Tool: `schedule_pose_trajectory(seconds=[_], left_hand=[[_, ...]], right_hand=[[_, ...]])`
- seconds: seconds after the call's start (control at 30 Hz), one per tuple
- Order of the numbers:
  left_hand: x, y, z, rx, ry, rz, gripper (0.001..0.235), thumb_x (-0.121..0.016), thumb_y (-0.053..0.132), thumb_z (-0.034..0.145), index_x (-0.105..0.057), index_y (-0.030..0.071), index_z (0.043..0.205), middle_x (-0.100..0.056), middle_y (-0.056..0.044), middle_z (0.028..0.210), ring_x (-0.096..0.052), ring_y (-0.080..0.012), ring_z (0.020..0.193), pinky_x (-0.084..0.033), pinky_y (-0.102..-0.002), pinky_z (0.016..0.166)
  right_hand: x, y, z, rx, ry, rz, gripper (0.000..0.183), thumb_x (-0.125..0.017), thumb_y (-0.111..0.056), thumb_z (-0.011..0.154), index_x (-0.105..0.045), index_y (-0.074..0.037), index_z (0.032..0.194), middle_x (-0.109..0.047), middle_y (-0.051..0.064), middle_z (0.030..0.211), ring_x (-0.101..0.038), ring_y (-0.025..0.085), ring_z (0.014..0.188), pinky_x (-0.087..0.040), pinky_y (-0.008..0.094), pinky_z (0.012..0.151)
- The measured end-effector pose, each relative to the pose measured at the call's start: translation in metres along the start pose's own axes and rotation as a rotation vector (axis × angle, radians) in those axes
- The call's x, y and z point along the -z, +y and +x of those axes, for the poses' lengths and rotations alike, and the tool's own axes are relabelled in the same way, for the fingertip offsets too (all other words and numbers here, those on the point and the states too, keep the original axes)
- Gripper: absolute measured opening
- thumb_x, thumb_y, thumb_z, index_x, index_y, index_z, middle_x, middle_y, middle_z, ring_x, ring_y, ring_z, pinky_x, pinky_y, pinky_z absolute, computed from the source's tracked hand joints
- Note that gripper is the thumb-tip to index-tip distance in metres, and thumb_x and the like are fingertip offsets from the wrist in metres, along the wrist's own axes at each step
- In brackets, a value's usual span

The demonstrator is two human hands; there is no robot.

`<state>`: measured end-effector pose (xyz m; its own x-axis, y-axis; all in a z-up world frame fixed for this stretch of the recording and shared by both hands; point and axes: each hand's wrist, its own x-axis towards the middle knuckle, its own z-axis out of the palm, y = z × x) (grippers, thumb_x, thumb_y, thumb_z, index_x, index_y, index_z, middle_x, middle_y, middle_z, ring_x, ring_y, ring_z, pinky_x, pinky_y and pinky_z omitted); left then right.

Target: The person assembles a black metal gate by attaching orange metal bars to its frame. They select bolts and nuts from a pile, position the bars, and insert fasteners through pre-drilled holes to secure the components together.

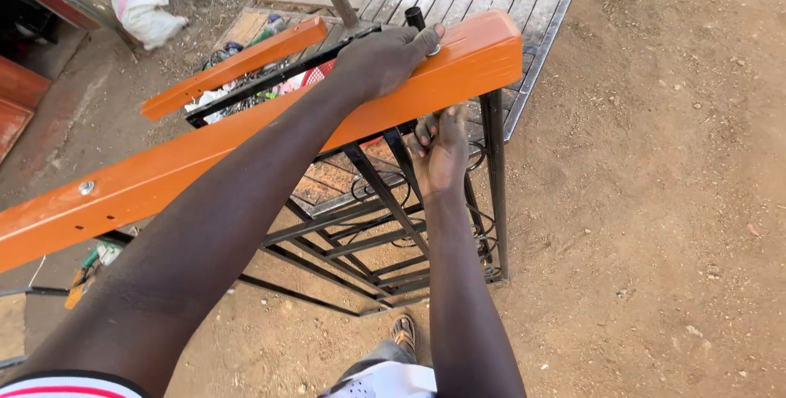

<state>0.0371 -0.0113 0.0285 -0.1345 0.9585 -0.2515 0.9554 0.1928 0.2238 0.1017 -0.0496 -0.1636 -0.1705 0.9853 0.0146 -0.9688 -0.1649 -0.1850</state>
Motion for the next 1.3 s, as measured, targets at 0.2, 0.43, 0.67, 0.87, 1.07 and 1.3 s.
schedule_pose_trajectory(seconds=[0.2, 0.43, 0.67, 0.87, 1.07, 1.3], left_hand=[[0.000, 0.001, -0.003, -0.020, 0.002, -0.013, 0.068, -0.015, 0.075, 0.089, -0.055, 0.021, 0.096, -0.060, 0.000, 0.088, -0.058, -0.0199, 0.086, -0.035, -0.038, 0.074], [-0.002, -0.001, 0.003, -0.070, 0.004, -0.024, 0.081, -0.013, 0.075, 0.083, -0.070, 0.029, 0.119, -0.070, 0.001, 0.110, -0.063, -0.0225, 0.103, -0.039, -0.039, 0.077], [-0.004, -0.008, 0.010, -0.099, 0.002, 0.009, 0.062, -0.014, 0.073, 0.094, -0.049, 0.023, 0.084, -0.050, 0.003, 0.077, -0.052, -0.0143, 0.076, -0.036, -0.033, 0.069], [0.002, -0.016, 0.010, -0.166, -0.054, -0.173, 0.078, -0.019, 0.075, 0.095, -0.067, 0.019, 0.121, -0.073, -0.012, 0.102, -0.071, -0.0352, 0.101, -0.048, -0.053, 0.100], [0.000, -0.017, 0.004, -0.160, -0.062, -0.183, 0.082, -0.019, 0.082, 0.090, -0.068, 0.022, 0.115, -0.073, -0.009, 0.096, -0.072, -0.0345, 0.098, -0.039, -0.057, 0.112], [-0.005, -0.014, 0.008, -0.167, -0.027, -0.162, 0.081, -0.018, 0.082, 0.090, -0.068, 0.023, 0.114, -0.073, -0.008, 0.097, -0.072, -0.0323, 0.099, -0.041, -0.057, 0.109]], right_hand=[[0.009, -0.001, 0.009, -0.066, 0.037, -0.089, 0.026, -0.044, -0.023, 0.104, -0.048, -0.017, 0.079, -0.042, -0.005, 0.064, -0.037, 0.009, 0.052, -0.030, 0.024, 0.043], [0.007, -0.017, 0.008, -0.049, 0.051, -0.207, 0.013, -0.043, -0.013, 0.107, -0.049, -0.016, 0.096, -0.044, -0.003, 0.071, -0.039, 0.008, 0.057, -0.031, 0.022, 0.047], [-0.001, -0.022, -0.004, -0.131, -0.005, -0.302, 0.037, -0.039, -0.041, 0.112, -0.053, -0.016, 0.088, -0.043, -0.007, 0.066, -0.037, 0.006, 0.052, -0.032, 0.022, 0.044], [0.039, -0.006, 0.019, -0.111, -0.128, -0.036, 0.019, -0.044, -0.032, 0.111, -0.054, -0.017, 0.115, -0.034, -0.006, 0.076, -0.043, 0.009, 0.063, -0.034, 0.015, 0.047], [0.007, -0.022, -0.001, -0.137, -0.076, -0.122, 0.030, -0.027, -0.034, 0.112, -0.047, -0.015, 0.099, -0.029, -0.008, 0.070, -0.037, 0.007, 0.056, -0.030, 0.016, 0.043], [0.050, -0.011, 0.022, -0.137, -0.116, -0.077, 0.016, -0.042, -0.029, 0.111, -0.052, -0.018, 0.116, -0.033, -0.006, 0.076, -0.040, 0.009, 0.061, -0.033, 0.016, 0.044]])
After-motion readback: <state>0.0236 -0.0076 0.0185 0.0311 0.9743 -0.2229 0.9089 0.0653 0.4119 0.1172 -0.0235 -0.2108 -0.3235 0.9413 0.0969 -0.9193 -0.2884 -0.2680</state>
